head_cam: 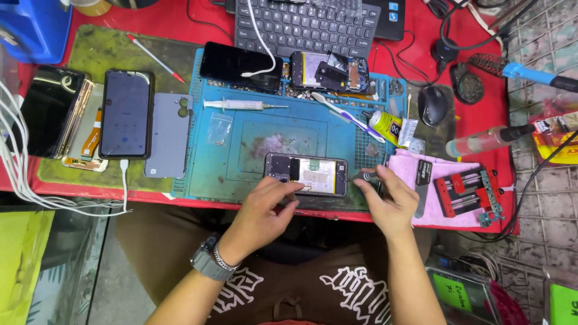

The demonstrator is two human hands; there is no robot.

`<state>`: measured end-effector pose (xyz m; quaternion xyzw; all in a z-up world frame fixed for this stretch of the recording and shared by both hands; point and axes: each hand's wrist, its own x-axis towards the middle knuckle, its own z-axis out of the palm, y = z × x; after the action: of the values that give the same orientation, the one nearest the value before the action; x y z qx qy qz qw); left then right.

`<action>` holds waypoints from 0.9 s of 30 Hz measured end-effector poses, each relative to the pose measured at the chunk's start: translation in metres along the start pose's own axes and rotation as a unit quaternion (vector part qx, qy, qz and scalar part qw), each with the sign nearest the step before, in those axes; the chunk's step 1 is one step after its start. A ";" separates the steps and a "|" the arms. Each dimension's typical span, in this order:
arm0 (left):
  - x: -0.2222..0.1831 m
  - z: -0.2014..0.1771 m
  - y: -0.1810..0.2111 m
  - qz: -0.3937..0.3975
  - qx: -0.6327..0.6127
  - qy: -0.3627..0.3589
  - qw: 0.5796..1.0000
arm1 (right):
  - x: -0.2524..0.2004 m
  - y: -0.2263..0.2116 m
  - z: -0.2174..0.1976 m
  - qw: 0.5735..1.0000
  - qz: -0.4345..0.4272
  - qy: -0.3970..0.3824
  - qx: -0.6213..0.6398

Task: Assembling a mobile phone by installing internal components and attaching the back cover at a repair station.

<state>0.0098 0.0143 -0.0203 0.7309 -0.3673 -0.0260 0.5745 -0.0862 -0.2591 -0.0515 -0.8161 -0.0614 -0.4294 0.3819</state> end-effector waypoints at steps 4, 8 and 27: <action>0.001 0.015 0.010 0.013 -0.025 0.004 1.000 | -0.016 -0.028 0.006 0.999 0.005 0.039 0.026; -0.003 0.022 0.018 0.020 -0.050 -0.032 0.998 | -0.020 -0.067 0.018 0.996 -0.012 -0.009 0.086; 0.001 0.012 0.023 0.035 -0.019 -0.092 0.995 | -0.003 -0.085 0.027 0.991 -0.029 -0.073 0.112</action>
<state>-0.0068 0.0023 -0.0048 0.7015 -0.4431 -0.0796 0.5525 -0.1066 -0.1807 -0.0150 -0.7951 -0.1610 -0.3700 0.4528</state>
